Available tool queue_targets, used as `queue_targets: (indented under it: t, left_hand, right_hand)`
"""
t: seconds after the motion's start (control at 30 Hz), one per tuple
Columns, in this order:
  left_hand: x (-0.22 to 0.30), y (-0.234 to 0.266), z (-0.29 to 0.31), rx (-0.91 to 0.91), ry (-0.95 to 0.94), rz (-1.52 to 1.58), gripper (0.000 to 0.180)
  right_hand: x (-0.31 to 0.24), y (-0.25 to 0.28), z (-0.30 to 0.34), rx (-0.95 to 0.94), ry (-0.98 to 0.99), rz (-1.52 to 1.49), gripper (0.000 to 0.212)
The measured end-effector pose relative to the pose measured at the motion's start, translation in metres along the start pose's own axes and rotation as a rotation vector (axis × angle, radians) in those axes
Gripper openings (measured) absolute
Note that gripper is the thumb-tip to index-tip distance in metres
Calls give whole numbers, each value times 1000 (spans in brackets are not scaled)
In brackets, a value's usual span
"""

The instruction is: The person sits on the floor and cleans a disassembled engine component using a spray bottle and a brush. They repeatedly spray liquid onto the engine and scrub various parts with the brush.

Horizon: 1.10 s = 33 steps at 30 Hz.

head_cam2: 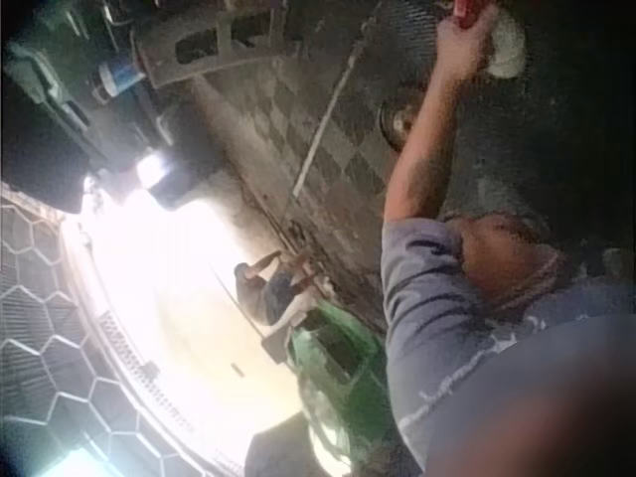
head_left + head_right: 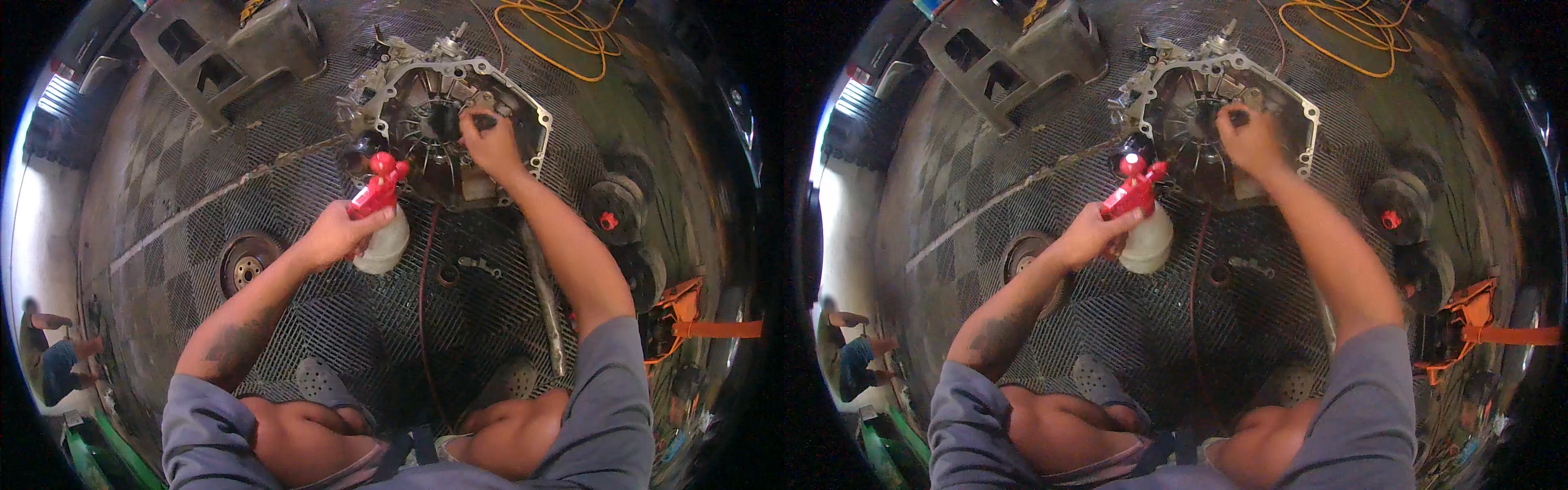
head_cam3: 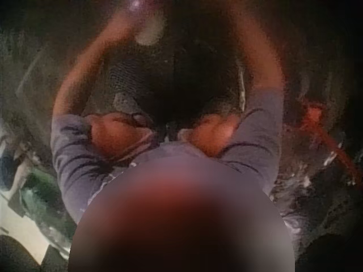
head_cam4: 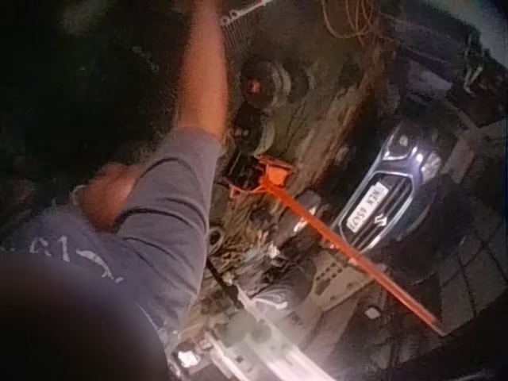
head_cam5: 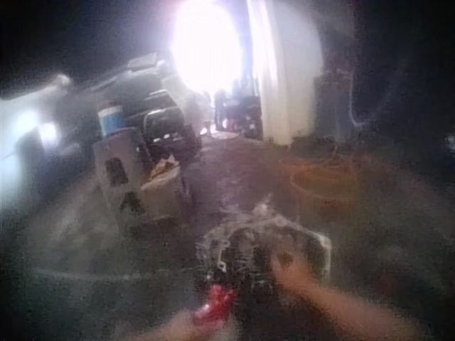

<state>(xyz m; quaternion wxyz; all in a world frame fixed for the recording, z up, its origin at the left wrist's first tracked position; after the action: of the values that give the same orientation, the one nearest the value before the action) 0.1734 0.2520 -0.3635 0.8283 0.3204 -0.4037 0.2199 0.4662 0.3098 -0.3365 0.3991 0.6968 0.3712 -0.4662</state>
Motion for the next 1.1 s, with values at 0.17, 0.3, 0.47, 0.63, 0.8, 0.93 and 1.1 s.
queue_targets:
  t: [0.17, 0.3, 0.47, 0.63, 0.8, 0.93, 1.1]
  left_hand:
    - [-34, 7, 2, 28, 122, -71, 41]
    - [-45, 9, -1, 20, 132, -118, 40]
    - [-44, 7, 1, 15, 111, -49, 38]
    - [-43, 15, 3, 14, 115, -41, 37]
    - [-55, 33, 11, 24, 149, 7, 37]
    - [-59, 38, 12, 37, 127, 1, 37]
    - [-62, 36, 13, 44, 132, 30, 36]
  right_hand:
    - [-30, 14, -8, 201, 277, 114, 28]
    - [-21, -17, -14, -93, 104, 270, 26]
    - [-26, -8, -3, 30, 110, 44, 19]
    - [-33, -14, 4, -15, 346, 124, 19]
    - [-30, -24, 27, -2, 362, 123, 19]
    - [-26, -84, 54, -372, 356, 190, 16]
    - [-25, -68, 27, -52, 337, -202, 19]
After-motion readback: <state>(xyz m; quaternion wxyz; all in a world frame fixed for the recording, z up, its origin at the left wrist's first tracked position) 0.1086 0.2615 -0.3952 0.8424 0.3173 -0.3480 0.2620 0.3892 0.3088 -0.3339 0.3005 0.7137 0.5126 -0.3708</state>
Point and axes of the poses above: each hand's wrist, its own z-axis away from the middle knuckle, its own y-axis out of the back of the hand, x = y × z, the point moved 9 cm from there along -z, towards the middle knuckle, and after that the axes turned 10 degrees about -z, right-handed, at the moved point
